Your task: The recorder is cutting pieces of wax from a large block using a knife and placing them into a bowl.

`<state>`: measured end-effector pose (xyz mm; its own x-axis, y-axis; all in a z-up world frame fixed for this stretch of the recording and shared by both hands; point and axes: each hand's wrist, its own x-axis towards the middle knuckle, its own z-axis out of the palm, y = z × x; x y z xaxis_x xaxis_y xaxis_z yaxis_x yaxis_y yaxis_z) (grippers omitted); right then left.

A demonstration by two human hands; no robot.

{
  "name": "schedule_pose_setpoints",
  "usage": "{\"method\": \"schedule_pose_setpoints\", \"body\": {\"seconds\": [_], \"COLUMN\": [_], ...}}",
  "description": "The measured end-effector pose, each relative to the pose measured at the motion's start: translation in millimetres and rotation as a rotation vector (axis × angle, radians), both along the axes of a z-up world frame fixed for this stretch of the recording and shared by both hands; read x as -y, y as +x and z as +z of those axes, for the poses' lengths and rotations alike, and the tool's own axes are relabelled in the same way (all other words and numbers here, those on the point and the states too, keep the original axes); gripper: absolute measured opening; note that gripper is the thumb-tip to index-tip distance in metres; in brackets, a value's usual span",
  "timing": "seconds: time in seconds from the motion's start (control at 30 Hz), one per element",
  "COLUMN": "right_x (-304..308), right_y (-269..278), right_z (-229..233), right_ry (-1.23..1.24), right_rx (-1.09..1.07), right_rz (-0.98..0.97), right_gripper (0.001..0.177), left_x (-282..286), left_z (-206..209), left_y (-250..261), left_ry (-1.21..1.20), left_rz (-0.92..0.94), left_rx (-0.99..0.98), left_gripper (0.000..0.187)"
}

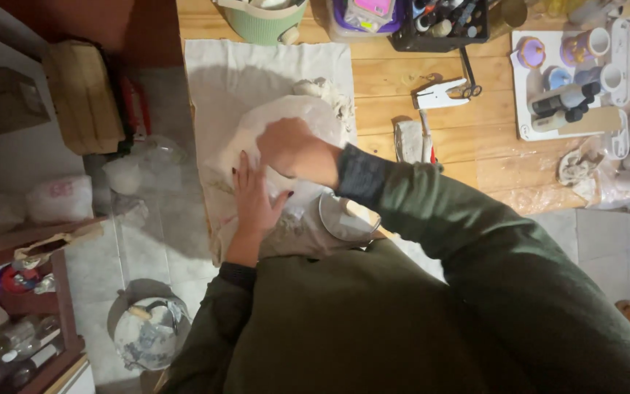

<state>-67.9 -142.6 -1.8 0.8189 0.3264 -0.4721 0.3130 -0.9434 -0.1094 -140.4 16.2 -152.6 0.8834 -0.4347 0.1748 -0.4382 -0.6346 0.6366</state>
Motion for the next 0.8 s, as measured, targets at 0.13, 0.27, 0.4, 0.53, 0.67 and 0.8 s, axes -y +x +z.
{"method": "schedule_pose_setpoints", "body": {"seconds": [0.13,0.27,0.4,0.53,0.67,0.8], "right_x": [32.8,42.0,44.2,38.5,34.9,34.5], "right_y": [-77.3,-102.1,-43.9,-76.6,-126.2,-122.5], "right_z": [-44.3,-50.8,-57.0,-47.0,-37.3,-63.3], "right_ry": [0.082,0.099,0.178,-0.007,0.035,0.076], "right_rx": [0.237,0.304,0.44,0.107,0.103,0.114], "right_rz": [0.066,0.023,0.154,-0.011,-0.106,-0.171], "right_gripper": [0.015,0.031,0.009,0.02,0.052,0.052], "left_x": [1.4,-0.6,-0.9,2.0,4.2,3.6], "left_z": [8.3,9.0,8.8,5.8,9.4,10.7], "left_y": [5.7,5.0,1.6,5.8,2.7,4.6], "left_ry": [-0.047,-0.072,-0.049,-0.032,0.001,-0.014], "left_rz": [0.001,-0.018,-0.011,0.002,0.002,-0.036], "left_rx": [-0.024,-0.016,-0.023,-0.024,-0.009,0.051], "left_gripper": [0.101,0.1,0.101,0.099,0.095,0.093]}}
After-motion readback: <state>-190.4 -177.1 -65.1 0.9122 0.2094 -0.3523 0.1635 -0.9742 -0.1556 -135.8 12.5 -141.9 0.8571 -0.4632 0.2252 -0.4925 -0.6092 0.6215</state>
